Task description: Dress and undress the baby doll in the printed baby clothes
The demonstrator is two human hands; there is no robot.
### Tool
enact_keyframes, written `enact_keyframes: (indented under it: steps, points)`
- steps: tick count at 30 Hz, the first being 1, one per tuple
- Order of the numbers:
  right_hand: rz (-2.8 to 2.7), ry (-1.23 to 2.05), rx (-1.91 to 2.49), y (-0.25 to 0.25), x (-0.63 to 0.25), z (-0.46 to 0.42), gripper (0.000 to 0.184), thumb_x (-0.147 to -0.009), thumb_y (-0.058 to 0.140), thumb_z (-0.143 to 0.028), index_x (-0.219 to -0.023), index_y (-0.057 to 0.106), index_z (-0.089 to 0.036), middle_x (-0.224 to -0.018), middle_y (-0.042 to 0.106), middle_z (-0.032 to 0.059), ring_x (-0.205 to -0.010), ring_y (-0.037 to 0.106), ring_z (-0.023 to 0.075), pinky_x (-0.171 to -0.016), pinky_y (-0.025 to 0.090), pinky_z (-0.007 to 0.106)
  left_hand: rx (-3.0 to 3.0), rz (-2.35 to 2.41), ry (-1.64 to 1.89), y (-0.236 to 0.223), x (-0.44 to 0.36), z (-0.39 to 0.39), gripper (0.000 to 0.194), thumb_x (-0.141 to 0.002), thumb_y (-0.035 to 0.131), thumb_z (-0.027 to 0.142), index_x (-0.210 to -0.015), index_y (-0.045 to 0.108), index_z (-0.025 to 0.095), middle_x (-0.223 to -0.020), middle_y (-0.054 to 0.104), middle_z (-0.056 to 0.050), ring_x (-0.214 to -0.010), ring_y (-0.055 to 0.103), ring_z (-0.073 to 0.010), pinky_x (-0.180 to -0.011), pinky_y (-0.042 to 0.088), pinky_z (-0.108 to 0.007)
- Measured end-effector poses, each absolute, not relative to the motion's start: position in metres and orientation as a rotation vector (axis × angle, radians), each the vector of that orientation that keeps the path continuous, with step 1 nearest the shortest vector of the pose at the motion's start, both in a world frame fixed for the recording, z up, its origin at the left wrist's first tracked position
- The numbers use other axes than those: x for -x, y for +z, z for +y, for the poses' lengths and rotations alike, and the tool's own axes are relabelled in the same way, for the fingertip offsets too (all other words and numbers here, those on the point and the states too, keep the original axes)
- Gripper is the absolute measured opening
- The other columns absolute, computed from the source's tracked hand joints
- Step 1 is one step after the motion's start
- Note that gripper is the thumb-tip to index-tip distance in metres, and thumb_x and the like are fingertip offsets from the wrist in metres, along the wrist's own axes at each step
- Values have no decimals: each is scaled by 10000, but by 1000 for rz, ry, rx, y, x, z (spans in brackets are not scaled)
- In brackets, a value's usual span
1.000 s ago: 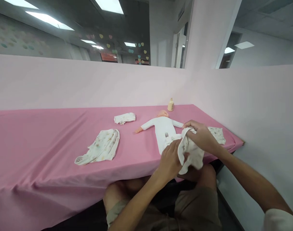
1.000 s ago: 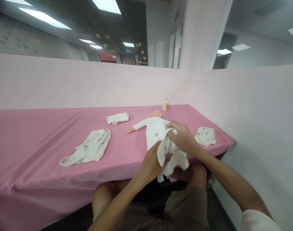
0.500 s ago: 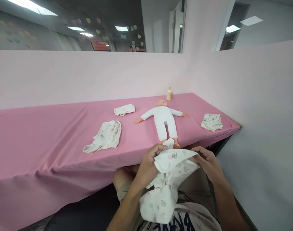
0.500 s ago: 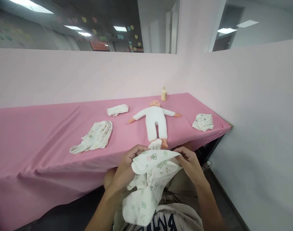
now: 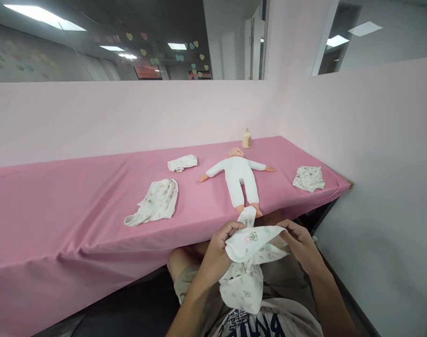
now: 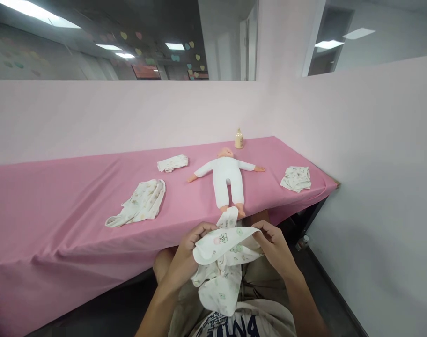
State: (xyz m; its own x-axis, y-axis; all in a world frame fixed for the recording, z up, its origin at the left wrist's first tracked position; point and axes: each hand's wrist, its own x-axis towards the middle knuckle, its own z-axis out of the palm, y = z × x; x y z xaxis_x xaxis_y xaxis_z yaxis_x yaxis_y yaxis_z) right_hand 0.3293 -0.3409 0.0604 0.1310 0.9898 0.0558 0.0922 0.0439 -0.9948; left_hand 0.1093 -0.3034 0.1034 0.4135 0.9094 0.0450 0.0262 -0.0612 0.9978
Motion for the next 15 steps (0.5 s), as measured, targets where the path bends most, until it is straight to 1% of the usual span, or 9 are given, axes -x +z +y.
enact_keyframes:
  steps: [7,15]
  points:
    - [-1175,1072,1262,58,-325,-344,345,-851,588,-496,-868,649,-157,-764,583,24,-697,500,139,-616,383,234,-1423,857,905,99,-111,-306,200,-720,712,211,-897,634,161,-776,612,11,-690,490,-102,-627,393,-190]
    - [-1204,1079,1251,49,-325,-349,329,-869,573,-491,-862,643,-170,-756,563,11,-677,480,126,-607,371,228,-1460,872,904,92,-108,-308,216,-726,700,181,-936,648,166,-776,618,10,-700,502,-105,-646,402,-196]
